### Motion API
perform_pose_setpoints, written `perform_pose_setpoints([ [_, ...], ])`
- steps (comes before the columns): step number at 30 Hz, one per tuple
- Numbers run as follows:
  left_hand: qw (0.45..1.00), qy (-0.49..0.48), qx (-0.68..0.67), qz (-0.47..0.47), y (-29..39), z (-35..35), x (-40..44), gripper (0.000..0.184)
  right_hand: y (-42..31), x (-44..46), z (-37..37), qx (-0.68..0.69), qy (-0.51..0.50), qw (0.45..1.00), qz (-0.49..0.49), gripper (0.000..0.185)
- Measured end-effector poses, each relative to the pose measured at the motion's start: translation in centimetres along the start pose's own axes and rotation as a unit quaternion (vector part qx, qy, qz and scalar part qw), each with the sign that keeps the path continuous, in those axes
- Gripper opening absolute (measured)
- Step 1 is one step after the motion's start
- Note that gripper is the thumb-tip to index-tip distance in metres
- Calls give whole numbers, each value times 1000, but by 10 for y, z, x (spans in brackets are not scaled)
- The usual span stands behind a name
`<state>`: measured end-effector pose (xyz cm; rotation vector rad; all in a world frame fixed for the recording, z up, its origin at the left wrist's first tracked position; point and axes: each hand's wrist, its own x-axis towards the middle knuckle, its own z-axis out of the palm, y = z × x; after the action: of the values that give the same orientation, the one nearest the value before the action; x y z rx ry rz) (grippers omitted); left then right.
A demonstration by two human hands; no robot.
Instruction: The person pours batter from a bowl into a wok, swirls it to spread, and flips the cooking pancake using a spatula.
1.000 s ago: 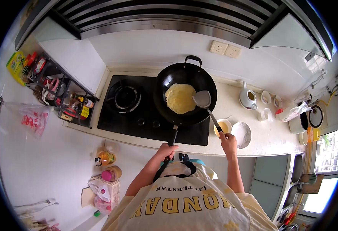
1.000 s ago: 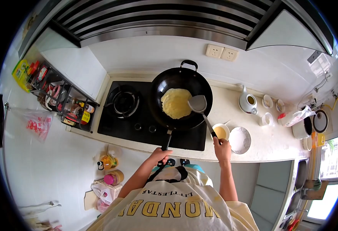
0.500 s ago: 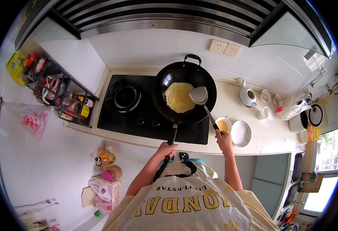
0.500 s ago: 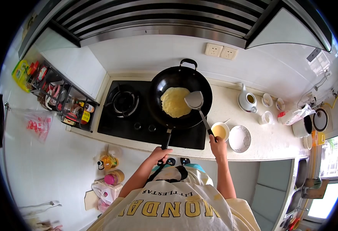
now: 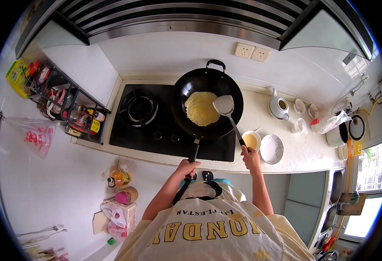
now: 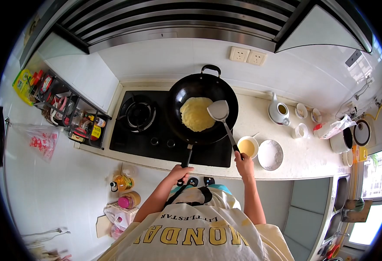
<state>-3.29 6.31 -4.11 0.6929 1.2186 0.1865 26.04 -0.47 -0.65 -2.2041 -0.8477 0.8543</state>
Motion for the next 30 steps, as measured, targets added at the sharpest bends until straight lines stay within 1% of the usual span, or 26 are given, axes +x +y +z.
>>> perform_pose_setpoints([
  [4, 1000, -1, 2, 0, 2, 0, -1, 37, -5, -2, -2, 5, -8, 1000, 11, 45],
  [16, 1000, -3, 13, 16, 1, 0, -3, 37, -2, 2, -3, 6, -17, 1000, 5, 45],
  [22, 1000, -10, 17, 19, -6, -4, 6, 34, -3, 0, -3, 14, -17, 1000, 2, 45],
  [30, 1000, -9, 11, 6, -6, -4, 8, 34, -10, -3, -6, 12, -19, 1000, 16, 44],
])
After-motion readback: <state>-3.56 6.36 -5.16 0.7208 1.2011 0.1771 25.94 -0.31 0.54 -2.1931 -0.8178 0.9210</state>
